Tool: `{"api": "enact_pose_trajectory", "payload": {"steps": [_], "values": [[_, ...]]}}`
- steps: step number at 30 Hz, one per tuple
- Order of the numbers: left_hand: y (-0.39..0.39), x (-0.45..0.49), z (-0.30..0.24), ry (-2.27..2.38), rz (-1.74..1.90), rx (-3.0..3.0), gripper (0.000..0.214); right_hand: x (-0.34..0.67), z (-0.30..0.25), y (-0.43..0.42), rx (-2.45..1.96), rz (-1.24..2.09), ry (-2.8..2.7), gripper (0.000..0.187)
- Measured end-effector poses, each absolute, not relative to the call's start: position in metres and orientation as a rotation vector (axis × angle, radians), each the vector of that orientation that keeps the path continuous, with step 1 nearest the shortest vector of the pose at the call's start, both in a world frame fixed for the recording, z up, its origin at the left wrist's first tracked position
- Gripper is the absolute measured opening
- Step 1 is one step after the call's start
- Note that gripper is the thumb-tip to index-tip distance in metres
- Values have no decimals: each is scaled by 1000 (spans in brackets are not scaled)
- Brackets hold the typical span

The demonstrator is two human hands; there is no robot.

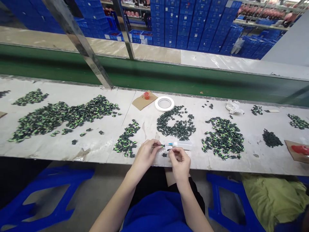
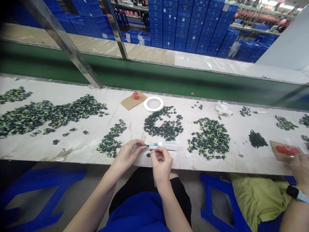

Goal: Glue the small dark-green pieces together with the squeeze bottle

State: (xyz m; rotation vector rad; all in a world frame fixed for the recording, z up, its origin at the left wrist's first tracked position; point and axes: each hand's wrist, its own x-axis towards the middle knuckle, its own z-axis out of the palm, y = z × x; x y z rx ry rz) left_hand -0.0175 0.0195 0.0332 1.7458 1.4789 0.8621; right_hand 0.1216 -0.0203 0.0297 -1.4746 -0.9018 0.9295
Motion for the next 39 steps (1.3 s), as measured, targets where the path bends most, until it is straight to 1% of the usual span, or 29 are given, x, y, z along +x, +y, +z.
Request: {"api": "enact_pose_trajectory", "payload": {"steps": [5,11,14,19,25,34,39], "values": [[9,-11,47,1360,977,1547,7,119,33,-18,-1341,1032,-740,18],[1,-7,54,1268,1026,1512,16,123,39,-19,-1236,1098,-695,20],[-2,-5,58,1216,1033,1531,15,124,39,-20,-1228,1102,-695,20],[-6,-1,60,1201,1073,1536,13,123,39,-22,-1223,1011,-722,18],[-12,7,62,1224,1160,1538,11,116,38,-26,-1246,847,-703,22],[-20,19,64,1221,1225,1508,11,113,31,-34,-1165,726,-696,10],[-17,13,67,1161,1195,1583,10,122,33,-35,-1184,717,-797,11]]}}
